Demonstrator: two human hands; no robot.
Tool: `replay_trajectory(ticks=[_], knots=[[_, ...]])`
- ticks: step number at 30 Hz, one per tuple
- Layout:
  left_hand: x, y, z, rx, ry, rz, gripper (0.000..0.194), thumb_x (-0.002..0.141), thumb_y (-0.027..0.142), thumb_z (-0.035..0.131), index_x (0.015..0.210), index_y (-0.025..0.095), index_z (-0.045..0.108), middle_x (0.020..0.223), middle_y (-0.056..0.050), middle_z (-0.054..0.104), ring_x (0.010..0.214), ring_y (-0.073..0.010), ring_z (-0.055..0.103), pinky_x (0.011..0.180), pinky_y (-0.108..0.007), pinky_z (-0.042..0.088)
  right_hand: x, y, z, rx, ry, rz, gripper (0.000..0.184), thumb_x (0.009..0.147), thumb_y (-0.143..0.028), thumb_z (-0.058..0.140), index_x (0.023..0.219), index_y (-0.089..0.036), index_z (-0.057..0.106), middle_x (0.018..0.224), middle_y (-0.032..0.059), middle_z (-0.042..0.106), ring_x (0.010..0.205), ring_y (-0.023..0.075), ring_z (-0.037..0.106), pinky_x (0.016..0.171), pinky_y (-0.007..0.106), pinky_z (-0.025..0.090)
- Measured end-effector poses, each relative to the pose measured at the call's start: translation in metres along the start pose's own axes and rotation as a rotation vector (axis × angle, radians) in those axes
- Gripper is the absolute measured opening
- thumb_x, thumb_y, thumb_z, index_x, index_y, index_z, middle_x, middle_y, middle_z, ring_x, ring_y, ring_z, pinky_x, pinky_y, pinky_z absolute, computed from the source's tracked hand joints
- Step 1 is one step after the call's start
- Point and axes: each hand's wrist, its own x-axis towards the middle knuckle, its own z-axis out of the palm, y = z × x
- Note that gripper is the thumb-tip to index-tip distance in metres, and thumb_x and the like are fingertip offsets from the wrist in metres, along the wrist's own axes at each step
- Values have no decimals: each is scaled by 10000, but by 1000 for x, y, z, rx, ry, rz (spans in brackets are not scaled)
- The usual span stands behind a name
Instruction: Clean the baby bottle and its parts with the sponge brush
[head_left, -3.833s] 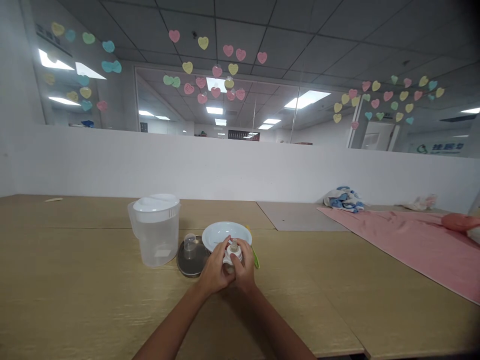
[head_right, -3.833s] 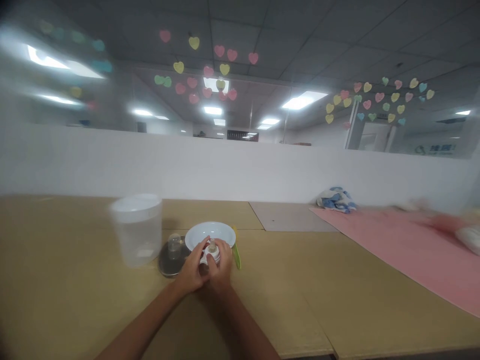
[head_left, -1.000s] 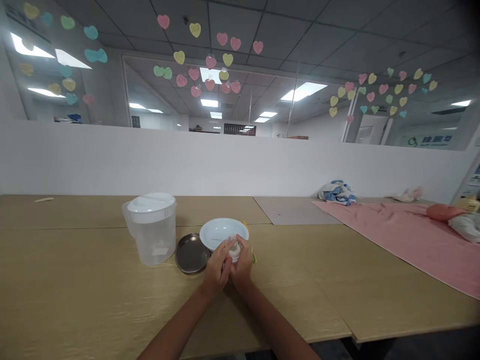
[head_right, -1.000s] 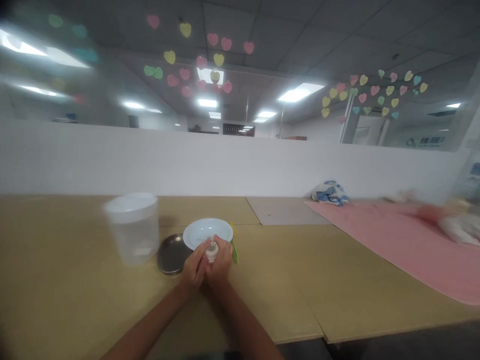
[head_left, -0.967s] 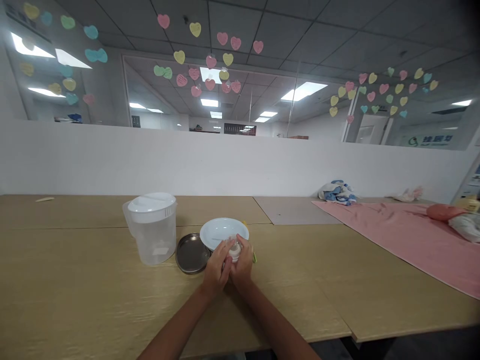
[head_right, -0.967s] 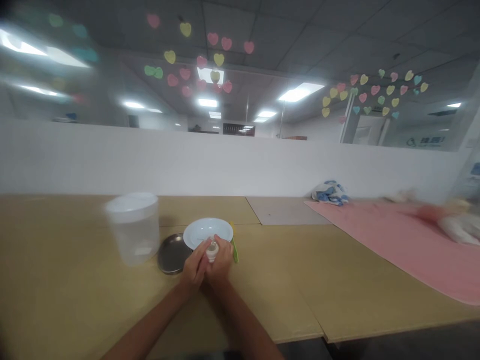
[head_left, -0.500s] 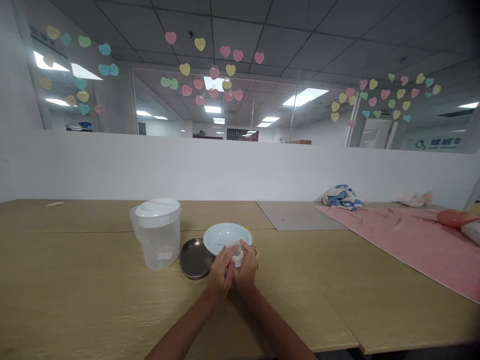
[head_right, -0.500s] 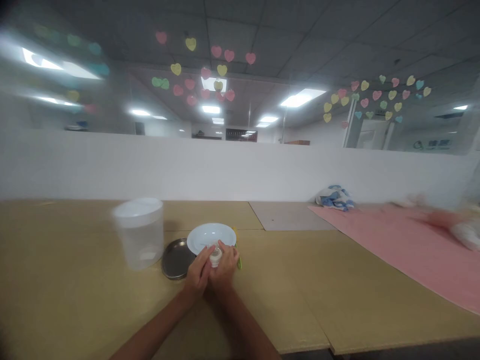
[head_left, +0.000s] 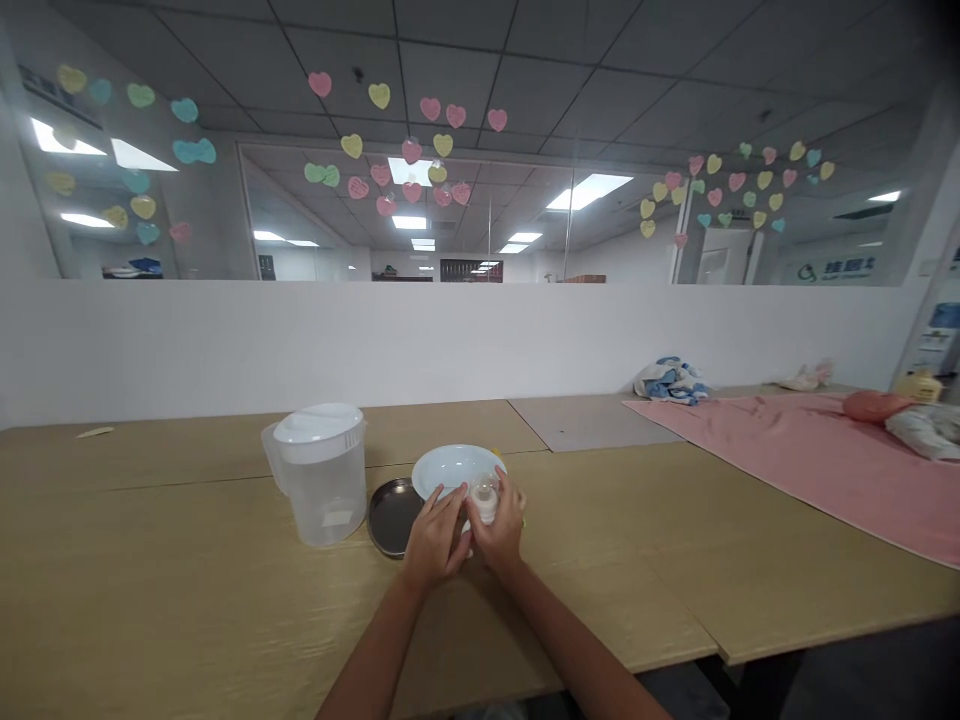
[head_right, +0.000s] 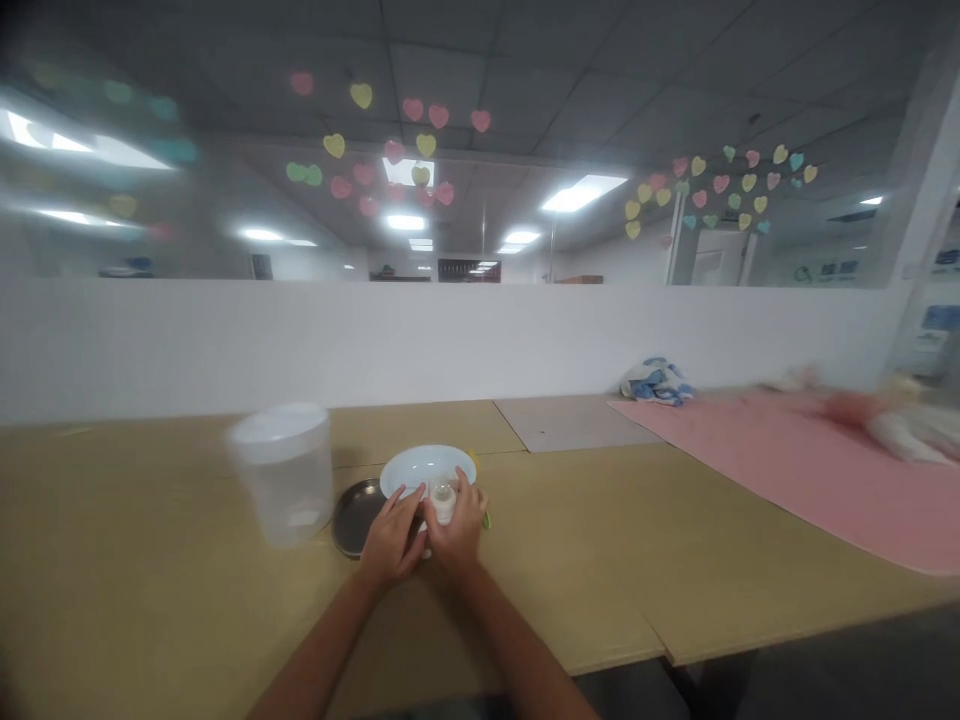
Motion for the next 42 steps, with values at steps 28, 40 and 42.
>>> replay_trajectory(ticks=[28, 40, 42], knots=[[5, 17, 11, -129, -20, -409, 371, 862, 182, 311, 1162, 146, 526, 928, -92, 609, 878, -215, 533, 801, -390, 441, 8, 17, -15, 343, -155, -5, 433, 831, -361, 469, 1211, -155, 442, 1102, 115, 607, 994, 219, 587, 841, 350, 474], [3, 11, 18, -124, -24, -310, 550, 771, 323, 547, 1264, 115, 421, 1154, -167, 557, 1106, -285, 495, 920, -468, 422, 3, 12, -10, 244, -125, -79, 450, 866, -357, 393, 1258, -136, 419, 1118, 128, 578, 1008, 237, 550, 852, 401, 446], [4, 11, 18, -144, -37, -303, 553, 773, 303, 537, 1282, 130, 410, 1153, -160, 557, 1101, -277, 502, 917, -460, 427, 4, 11, -10, 228, -123, -52, 441, 869, -368, 391, 1245, -140, 428, 1108, 123, 578, 990, 232, 545, 848, 401, 438]])
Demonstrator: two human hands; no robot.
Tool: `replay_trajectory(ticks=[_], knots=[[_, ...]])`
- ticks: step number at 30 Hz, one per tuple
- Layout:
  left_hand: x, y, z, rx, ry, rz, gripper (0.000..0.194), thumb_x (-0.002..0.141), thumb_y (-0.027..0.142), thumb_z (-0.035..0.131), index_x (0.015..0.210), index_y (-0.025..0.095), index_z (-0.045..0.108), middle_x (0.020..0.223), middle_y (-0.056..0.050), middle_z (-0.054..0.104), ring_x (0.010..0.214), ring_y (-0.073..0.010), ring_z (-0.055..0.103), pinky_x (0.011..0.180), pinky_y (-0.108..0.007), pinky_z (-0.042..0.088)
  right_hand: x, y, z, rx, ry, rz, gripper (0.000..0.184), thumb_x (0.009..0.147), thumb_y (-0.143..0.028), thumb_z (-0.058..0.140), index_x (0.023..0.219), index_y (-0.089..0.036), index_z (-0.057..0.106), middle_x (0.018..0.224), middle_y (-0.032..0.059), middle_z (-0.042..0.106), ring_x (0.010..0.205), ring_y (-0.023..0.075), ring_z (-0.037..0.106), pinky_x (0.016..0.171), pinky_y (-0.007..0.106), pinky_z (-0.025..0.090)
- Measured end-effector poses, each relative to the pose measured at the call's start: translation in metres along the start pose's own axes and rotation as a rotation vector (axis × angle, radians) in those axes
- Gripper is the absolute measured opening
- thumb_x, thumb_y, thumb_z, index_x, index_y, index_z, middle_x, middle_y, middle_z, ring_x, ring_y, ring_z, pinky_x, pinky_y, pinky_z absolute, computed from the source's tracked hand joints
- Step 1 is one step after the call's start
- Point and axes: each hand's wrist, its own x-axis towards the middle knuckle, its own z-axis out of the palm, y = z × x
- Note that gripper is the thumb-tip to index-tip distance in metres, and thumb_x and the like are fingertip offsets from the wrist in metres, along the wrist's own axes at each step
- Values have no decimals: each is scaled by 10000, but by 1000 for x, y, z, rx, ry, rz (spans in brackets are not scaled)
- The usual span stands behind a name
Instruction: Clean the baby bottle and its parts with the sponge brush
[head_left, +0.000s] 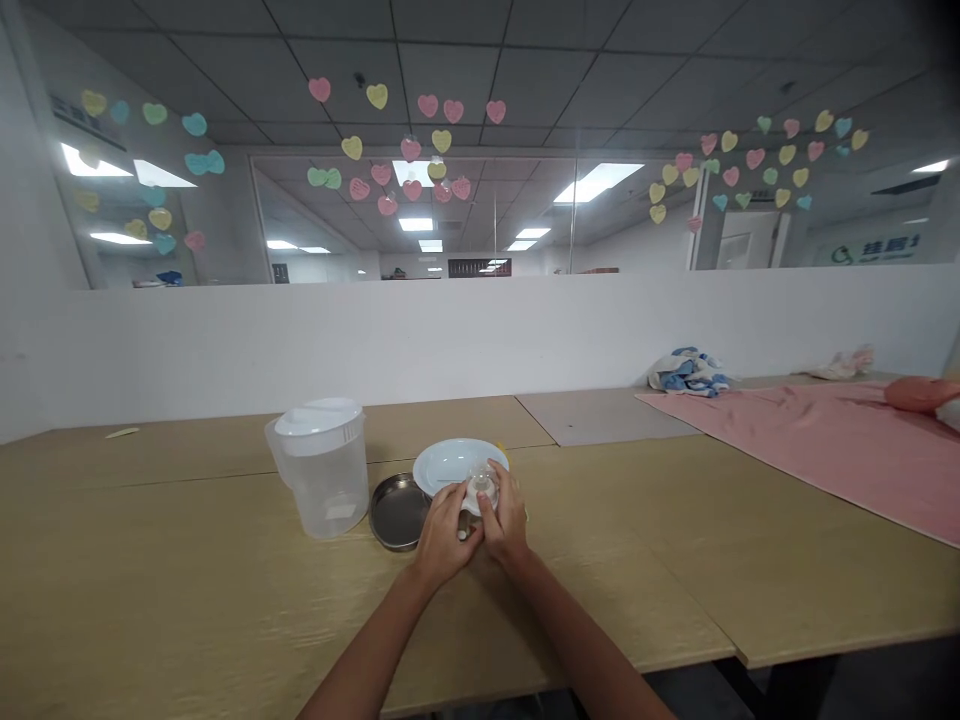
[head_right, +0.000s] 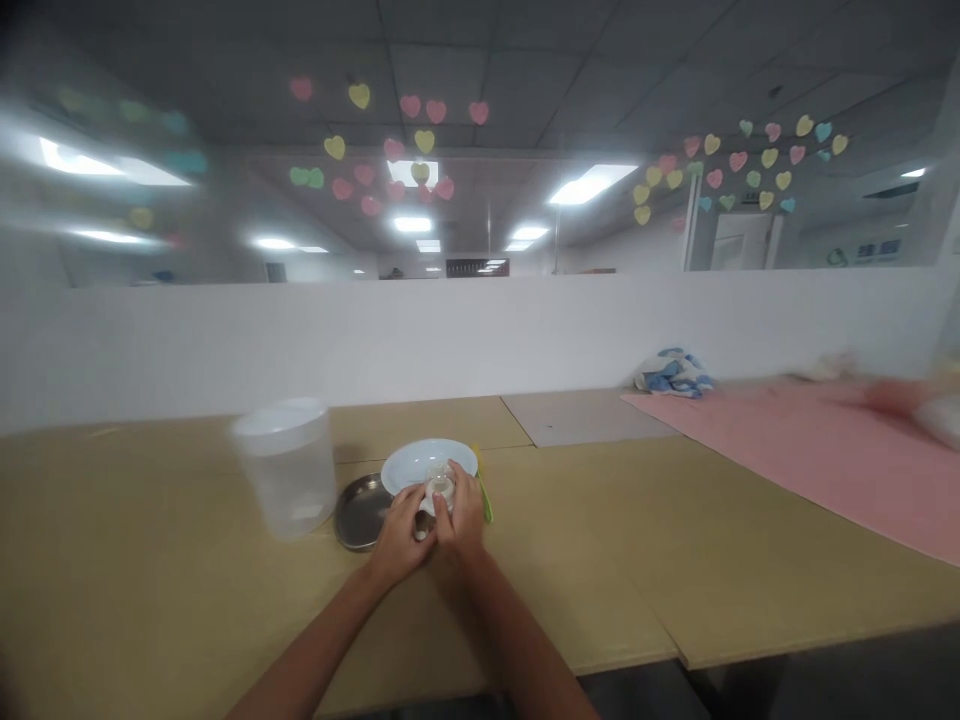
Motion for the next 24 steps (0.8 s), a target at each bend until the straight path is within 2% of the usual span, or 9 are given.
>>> replay_trajectory(ticks=[6, 9, 13, 16, 18, 21, 24], knots=[[0, 5, -2, -17, -9, 10, 604, 758, 275, 545, 1315, 110, 379, 1162, -164, 553, 1102, -264, 487, 933, -443, 410, 3, -5, 1, -28, 44, 79, 406, 887, -363, 377, 1229, -154, 439, 1058, 106, 598, 928, 214, 550, 814, 385, 440], [1, 7, -3, -5, -11, -10, 556, 744, 269, 557, 1266, 123, 435, 1106, -145, 580, 1051, -264, 507, 913, -445, 412, 4, -7, 0, -67, 70, 46, 423, 883, -370, 398, 1240, -146, 429, 1074, 120, 590, 947, 224, 548, 820, 401, 444], [2, 10, -4, 6, 3, -25, 537, 734, 293, 569, 1234, 132, 457, 1067, -128, 593, 1018, -265, 518, 895, -443, 415, 5, -5, -1, -69, 224, -20, 486, 862, -353, 467, 1292, -149, 368, 1169, 148, 546, 1066, 238, 518, 871, 415, 443], [2, 12, -4, 17, 11, -27, 543, 743, 316, 568, 1241, 139, 443, 1073, -121, 590, 1013, -256, 520, 890, -423, 420, 6, -3, -1, -26, 278, -66, 503, 857, -318, 491, 1318, -185, 342, 1247, 143, 512, 1115, 228, 507, 906, 412, 437], [2, 12, -5, 34, 21, -19, 539, 741, 322, 572, 1234, 145, 445, 1066, -117, 589, 1006, -254, 522, 890, -417, 420, 7, -2, 0, 15, 303, -10, 494, 861, -317, 490, 1322, -200, 353, 1263, 130, 512, 1099, 212, 526, 907, 388, 442], [2, 12, -8, 74, 40, 7, 527, 721, 337, 591, 1196, 146, 469, 1050, -117, 592, 987, -262, 530, 895, -431, 412, 12, -4, -1, 62, 349, 180, 477, 863, -360, 478, 1306, -200, 403, 1252, 118, 529, 1048, 196, 557, 887, 349, 450], [1, 9, -13, 111, 68, 26, 505, 709, 390, 606, 1139, 150, 495, 1020, -116, 601, 960, -273, 538, 895, -452, 401, 18, -2, -2, 106, 318, 331, 458, 855, -384, 464, 1269, -188, 464, 1223, 118, 548, 1006, 195, 572, 861, 336, 456]])
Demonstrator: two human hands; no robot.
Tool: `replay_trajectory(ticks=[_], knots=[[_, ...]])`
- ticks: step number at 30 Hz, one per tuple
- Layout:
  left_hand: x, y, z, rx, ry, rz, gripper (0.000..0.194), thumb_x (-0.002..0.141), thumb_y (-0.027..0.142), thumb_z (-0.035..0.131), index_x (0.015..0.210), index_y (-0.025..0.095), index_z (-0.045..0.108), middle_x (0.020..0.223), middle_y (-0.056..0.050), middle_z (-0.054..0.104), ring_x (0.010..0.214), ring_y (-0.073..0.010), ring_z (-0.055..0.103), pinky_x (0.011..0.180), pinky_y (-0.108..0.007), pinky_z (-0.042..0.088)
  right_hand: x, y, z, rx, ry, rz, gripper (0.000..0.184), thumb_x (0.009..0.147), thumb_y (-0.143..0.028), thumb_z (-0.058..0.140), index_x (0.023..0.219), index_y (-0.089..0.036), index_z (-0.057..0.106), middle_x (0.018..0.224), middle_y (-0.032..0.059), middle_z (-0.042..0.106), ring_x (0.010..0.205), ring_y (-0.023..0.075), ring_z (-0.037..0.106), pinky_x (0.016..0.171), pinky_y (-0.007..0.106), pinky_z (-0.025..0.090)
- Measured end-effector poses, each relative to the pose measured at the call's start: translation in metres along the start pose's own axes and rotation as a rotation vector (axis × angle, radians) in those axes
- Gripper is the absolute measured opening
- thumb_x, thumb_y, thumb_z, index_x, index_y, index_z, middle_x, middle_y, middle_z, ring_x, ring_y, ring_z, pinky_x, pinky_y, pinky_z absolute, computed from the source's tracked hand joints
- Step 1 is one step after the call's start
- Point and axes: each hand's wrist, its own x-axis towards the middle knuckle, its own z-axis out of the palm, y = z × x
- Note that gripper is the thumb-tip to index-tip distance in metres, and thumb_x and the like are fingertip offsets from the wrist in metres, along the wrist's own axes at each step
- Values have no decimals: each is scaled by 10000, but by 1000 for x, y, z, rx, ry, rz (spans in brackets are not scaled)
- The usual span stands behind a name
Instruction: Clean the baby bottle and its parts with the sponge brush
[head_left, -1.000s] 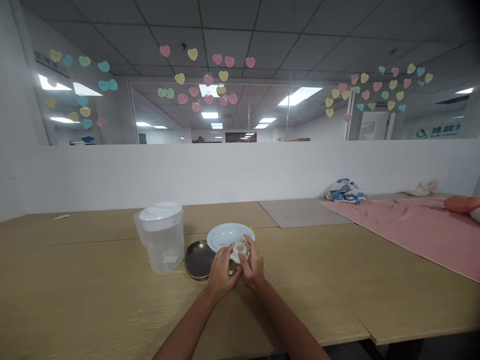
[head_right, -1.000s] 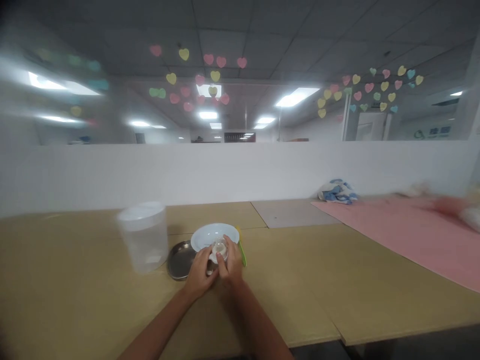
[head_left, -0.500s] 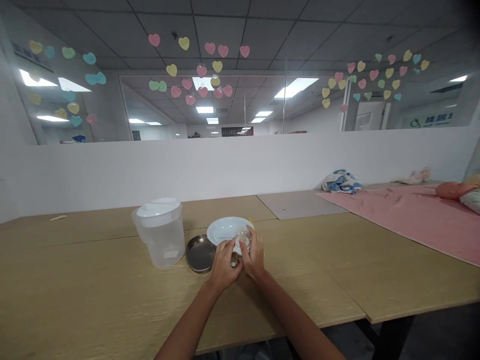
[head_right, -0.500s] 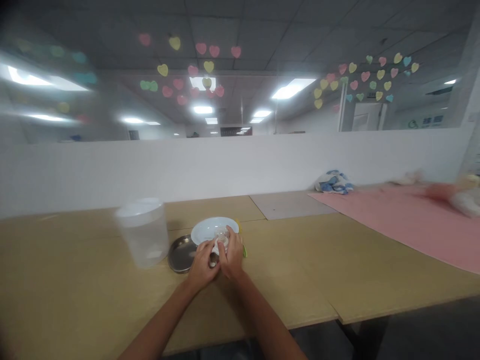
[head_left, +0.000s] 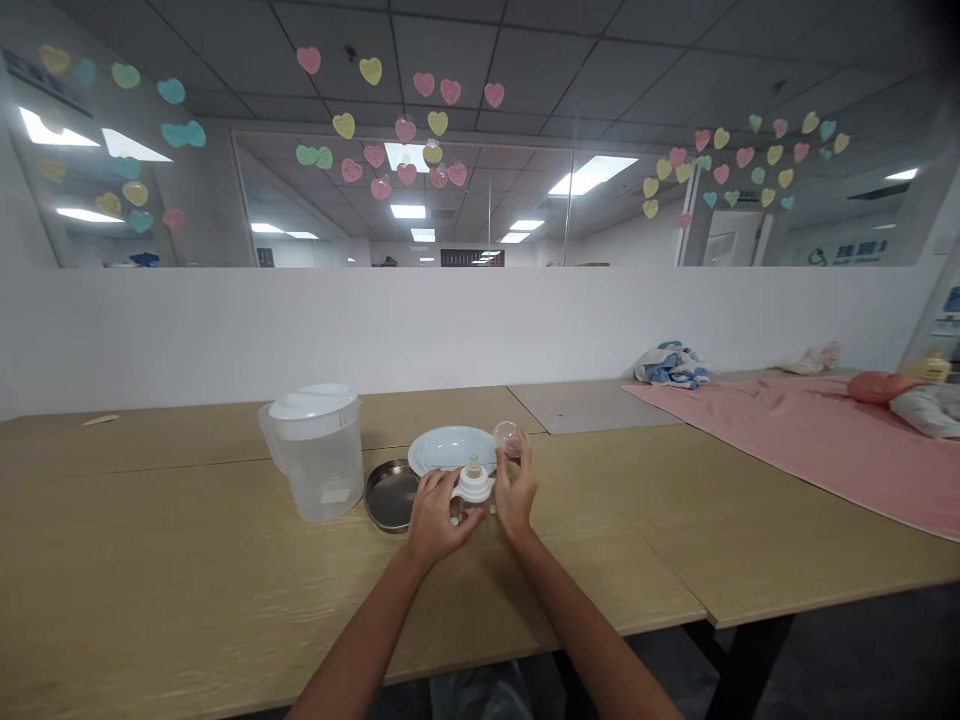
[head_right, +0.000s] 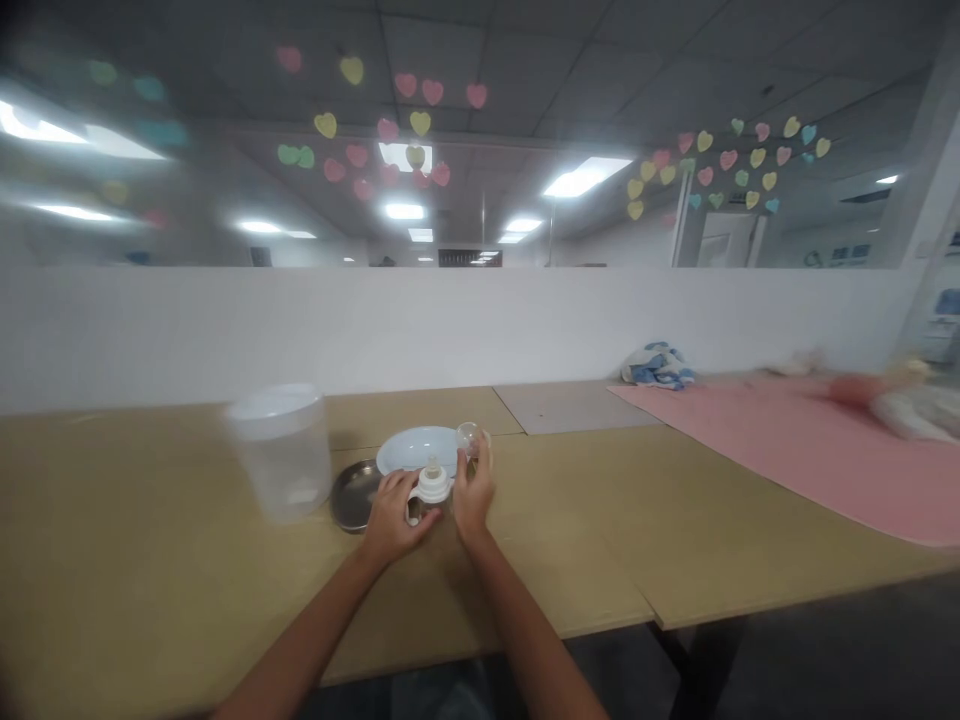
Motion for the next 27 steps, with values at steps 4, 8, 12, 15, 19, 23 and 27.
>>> replay_trajectory(ticks=[4, 8, 12, 15, 19, 23, 27], knots=[[-1, -5, -9, 16, 20, -11, 491, 691, 465, 621, 1048, 143, 522, 939, -108, 603, 907, -268, 542, 851, -434, 416, 4, 5, 3, 60, -109, 113, 530, 790, -351, 540, 1272, -150, 451, 879, 70, 663, 773, 177, 618, 751, 324, 491], [-2, -10, -14, 6, 15, -28, 492, 690, 498, 616, 1024, 149, 521, 929, -104, 590, 894, -264, 537, 809, -409, 427, 3, 12, 8, 155, -185, 179, 603, 694, -331, 641, 1235, -137, 459, 729, 27, 671, 693, 172, 625, 707, 315, 502], [-3, -15, -15, -13, 14, -28, 496, 690, 490, 616, 1044, 156, 518, 973, -116, 583, 920, -270, 528, 819, -409, 418, 2, 18, 12, 192, -273, 242, 534, 654, -380, 666, 1116, -130, 568, 698, 32, 677, 630, 162, 603, 656, 300, 492], [-3, -19, -13, -26, 11, -20, 489, 696, 463, 609, 1065, 157, 515, 988, -118, 585, 930, -269, 529, 829, -408, 417, 3, 21, 11, 102, -340, 227, 514, 679, -404, 632, 1108, -124, 601, 707, 29, 675, 551, 131, 525, 580, 268, 445], [-5, -23, -11, -14, 29, -15, 489, 699, 412, 585, 1100, 144, 506, 1013, -125, 587, 948, -271, 535, 838, -409, 426, 3, 23, 8, -95, -370, 174, 462, 720, -374, 575, 1126, -157, 618, 720, 11, 666, 525, 118, 469, 557, 249, 389], [-6, -25, -9, 7, 42, -5, 502, 699, 381, 555, 1131, 131, 498, 1020, -133, 589, 953, -277, 540, 834, -413, 436, 1, 22, 7, -176, -413, 126, 434, 738, -309, 529, 1146, -188, 614, 744, 13, 660, 565, 132, 483, 597, 253, 388], [-6, -26, -7, 14, 50, 0, 506, 703, 387, 543, 1139, 135, 493, 1007, -131, 588, 939, -279, 544, 822, -415, 442, 1, 21, 7, -181, -457, 92, 434, 749, -236, 467, 1162, -222, 600, 763, 4, 656, 591, 133, 494, 655, 257, 393]])
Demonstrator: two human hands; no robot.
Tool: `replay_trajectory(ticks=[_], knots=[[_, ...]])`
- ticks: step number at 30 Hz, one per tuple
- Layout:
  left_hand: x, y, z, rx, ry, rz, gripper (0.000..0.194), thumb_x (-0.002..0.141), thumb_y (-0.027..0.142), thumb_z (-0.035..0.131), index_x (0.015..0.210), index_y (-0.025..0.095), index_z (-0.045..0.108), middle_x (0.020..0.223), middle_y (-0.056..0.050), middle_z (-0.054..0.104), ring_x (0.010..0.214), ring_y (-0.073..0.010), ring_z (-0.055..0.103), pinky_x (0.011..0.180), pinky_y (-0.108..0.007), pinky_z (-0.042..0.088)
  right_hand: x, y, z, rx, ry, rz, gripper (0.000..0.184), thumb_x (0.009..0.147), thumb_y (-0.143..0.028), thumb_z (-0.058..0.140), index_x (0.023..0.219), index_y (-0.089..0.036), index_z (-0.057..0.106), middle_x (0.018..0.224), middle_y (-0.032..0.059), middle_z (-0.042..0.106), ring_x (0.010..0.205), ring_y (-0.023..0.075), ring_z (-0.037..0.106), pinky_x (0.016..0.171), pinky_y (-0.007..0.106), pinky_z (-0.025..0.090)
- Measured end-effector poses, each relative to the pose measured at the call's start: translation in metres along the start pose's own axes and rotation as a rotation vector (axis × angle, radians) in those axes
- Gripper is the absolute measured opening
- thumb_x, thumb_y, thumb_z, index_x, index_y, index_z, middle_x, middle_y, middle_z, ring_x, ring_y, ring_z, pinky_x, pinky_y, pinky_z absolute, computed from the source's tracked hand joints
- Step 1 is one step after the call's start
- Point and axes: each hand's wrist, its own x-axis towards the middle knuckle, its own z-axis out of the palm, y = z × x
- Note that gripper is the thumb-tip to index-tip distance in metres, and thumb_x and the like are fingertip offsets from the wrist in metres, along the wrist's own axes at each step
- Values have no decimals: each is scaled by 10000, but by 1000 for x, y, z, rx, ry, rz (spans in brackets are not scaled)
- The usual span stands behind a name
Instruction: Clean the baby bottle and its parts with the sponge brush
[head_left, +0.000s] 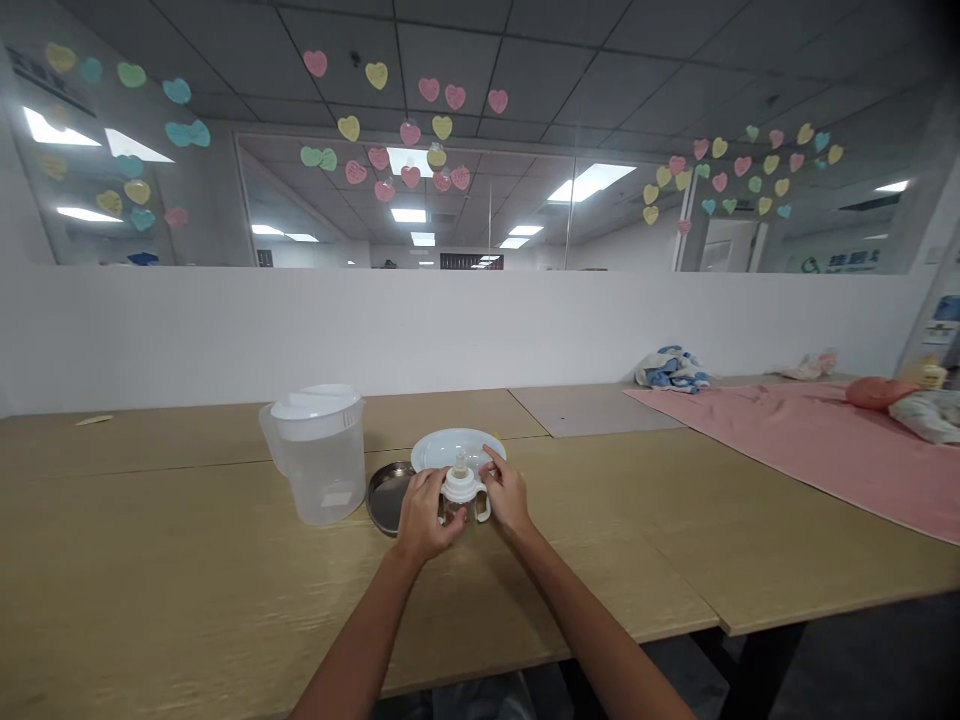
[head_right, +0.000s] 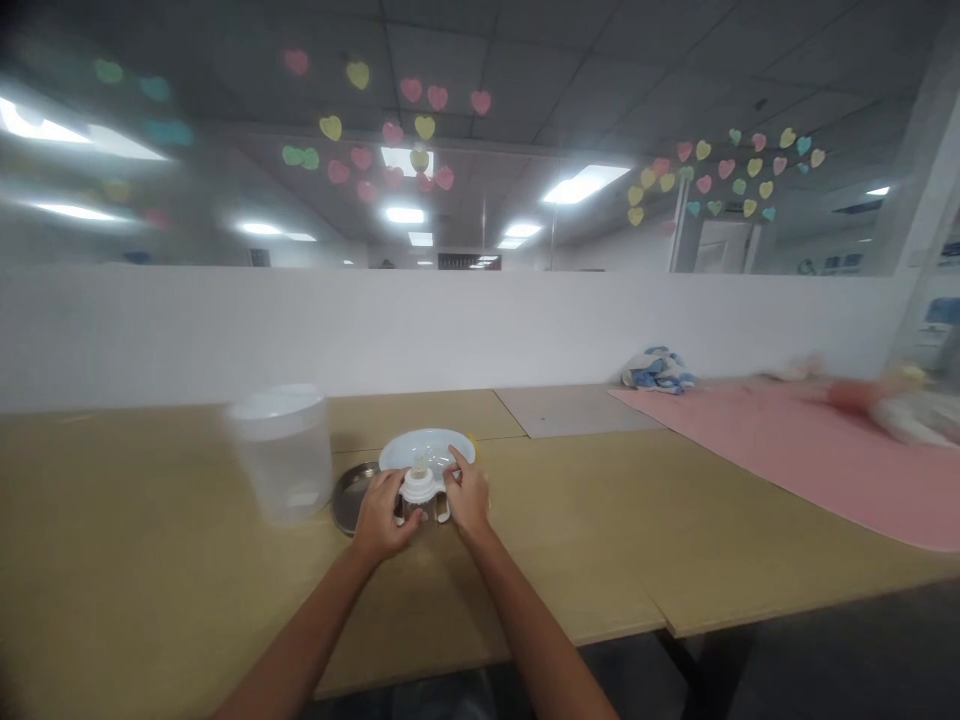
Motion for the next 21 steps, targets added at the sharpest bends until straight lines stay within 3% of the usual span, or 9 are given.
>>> replay_trajectory(ticks=[9, 15, 21], knots=[[1, 1, 1, -20, -49, -24, 503, 708, 361, 536, 1153, 139, 465, 1040, -132, 579, 976, -285, 522, 852, -425, 419, 1, -1, -1, -14, -18, -14, 453, 728, -197, 451, 1161, -206, 585, 770, -8, 667, 630, 141, 496, 725, 280, 376], [2, 4, -1, -26, -58, -29, 507, 701, 349, 536, 1160, 144, 467, 1052, -131, 584, 984, -285, 524, 861, -424, 418, -3, -6, 0, -70, 5, -53, 308, 849, -319, 406, 1026, -223, 639, 765, 9, 682, 732, 176, 559, 775, 314, 342], [3, 9, -2, -14, -56, -23, 499, 701, 335, 542, 1157, 143, 475, 1029, -125, 590, 962, -279, 533, 838, -419, 426, -9, -12, -4, -278, 1, -229, 344, 912, -379, 354, 924, -244, 671, 828, 43, 691, 791, 200, 548, 741, 315, 302]])
